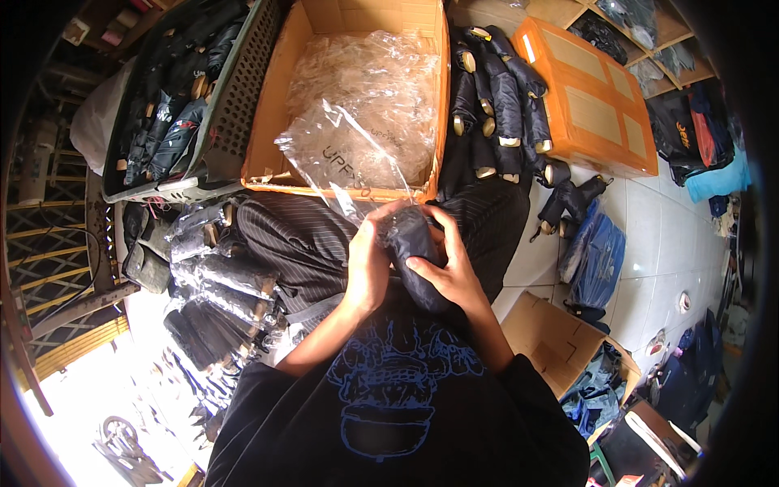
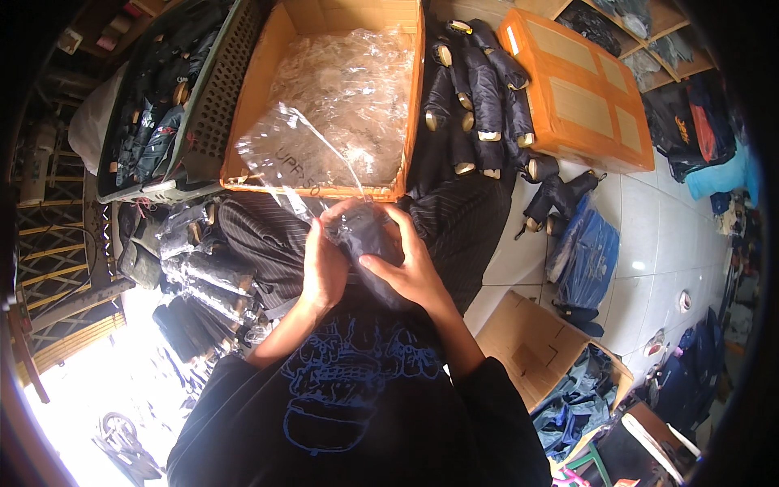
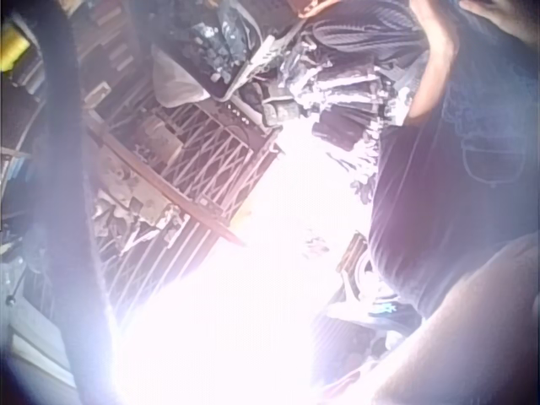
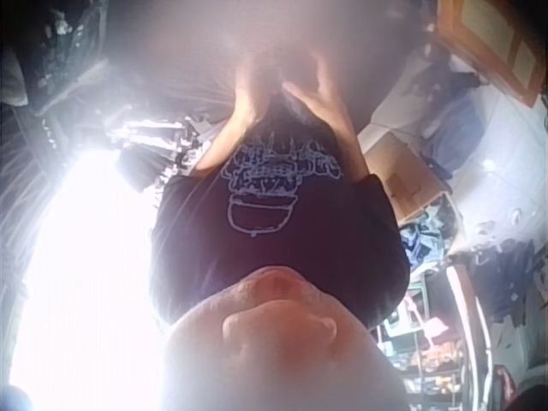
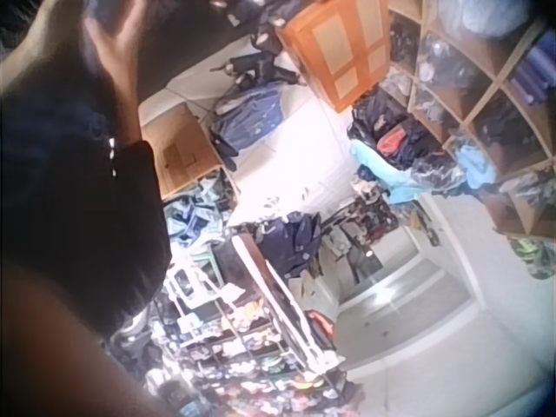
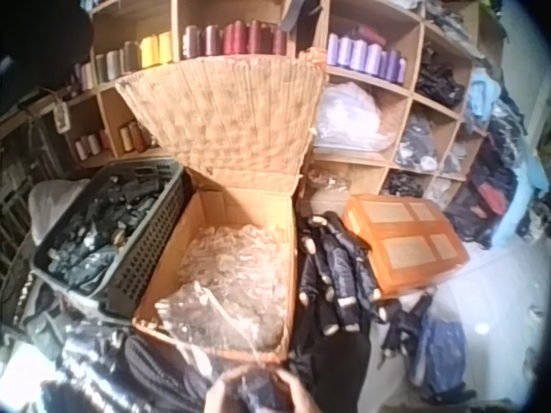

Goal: The person repeatedly picks up folded black items, places them into clear plastic bags, and sets the packaged items aside. The person handles the items one at a time, using both hands to open the bags and insert the items.

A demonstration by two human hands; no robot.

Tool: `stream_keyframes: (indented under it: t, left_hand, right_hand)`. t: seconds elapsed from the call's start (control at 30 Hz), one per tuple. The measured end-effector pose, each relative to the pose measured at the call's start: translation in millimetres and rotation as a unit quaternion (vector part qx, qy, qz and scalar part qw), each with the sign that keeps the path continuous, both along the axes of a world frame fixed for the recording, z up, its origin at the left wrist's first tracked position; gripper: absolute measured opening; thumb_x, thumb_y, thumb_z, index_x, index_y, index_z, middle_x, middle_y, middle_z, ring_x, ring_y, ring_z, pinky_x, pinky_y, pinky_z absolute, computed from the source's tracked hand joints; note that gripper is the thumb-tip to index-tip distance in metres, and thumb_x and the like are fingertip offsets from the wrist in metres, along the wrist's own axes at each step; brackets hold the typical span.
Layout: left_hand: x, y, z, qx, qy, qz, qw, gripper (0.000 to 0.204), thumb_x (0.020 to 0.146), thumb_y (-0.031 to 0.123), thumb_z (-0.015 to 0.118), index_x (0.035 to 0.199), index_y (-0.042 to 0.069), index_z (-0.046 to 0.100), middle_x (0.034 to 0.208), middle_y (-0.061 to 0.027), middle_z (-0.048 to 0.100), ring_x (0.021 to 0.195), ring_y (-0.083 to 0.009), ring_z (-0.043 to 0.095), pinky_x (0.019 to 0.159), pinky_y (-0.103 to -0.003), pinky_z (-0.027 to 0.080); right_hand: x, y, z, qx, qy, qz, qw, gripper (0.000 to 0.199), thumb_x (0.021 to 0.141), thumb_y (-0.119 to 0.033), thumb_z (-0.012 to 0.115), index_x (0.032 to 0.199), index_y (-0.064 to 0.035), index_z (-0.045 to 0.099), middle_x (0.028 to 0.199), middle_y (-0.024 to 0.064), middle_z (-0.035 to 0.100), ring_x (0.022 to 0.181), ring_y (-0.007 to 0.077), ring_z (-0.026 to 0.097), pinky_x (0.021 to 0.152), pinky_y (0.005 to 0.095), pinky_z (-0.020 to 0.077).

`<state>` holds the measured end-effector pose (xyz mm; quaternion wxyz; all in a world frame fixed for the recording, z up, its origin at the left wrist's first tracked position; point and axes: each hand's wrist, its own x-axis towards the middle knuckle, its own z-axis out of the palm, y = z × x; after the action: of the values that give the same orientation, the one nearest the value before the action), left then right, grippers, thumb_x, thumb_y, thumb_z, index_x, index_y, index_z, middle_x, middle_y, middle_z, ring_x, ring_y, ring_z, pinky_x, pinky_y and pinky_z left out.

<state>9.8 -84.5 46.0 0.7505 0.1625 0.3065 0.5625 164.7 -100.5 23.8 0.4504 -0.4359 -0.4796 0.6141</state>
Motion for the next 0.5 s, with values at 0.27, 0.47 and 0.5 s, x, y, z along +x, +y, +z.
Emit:
stream_keyframes:
  t: [0.27,0.47,0.5]
  left_hand:
    - [-0.7,-6.5,-23.0,-0.005,0.114,-0.065,0.991,0.040,0.093,0.027,0.065,0.122,0.000,0.056,0.119,-0.0074,0.061,0.110,-0.0143,0.055,0.098,-0.032,0.042]
    - [2.6,-3.0,-13.2,-0.010,0.091,-0.044,0.995,0.042,0.093,0.031,0.065,0.121,0.000,0.056,0.112,-0.0070,0.064,0.102,-0.0153,0.059,0.093,-0.032,0.046]
    - [2.4,-0.4,-13.1,-0.016,0.117,-0.045,0.992,0.042,0.093,0.031,0.065,0.121,0.000,0.056,0.111,-0.0072,0.064,0.101,-0.0153,0.060,0.093,-0.032,0.046]
  right_hand:
    - [-8.3,4.9,16.8,-0.038,0.014,-0.036,0.999,0.082,0.082,-0.013,0.076,0.145,-0.0022,0.024,0.133,0.0227,0.053,0.121,0.0227,0.052,0.102,0.0344,0.0408]
    - [-14.3,8.0,18.0,-0.075,0.054,-0.047,0.995,0.085,0.082,-0.015,0.077,0.146,-0.0023,0.023,0.130,0.0214,0.054,0.121,0.0238,0.051,0.103,0.0357,0.0394]
    - [-14.2,7.9,17.9,-0.070,0.079,-0.038,0.994,0.085,0.082,-0.016,0.077,0.146,-0.0022,0.023,0.131,0.0205,0.053,0.122,0.0238,0.050,0.104,0.0360,0.0392]
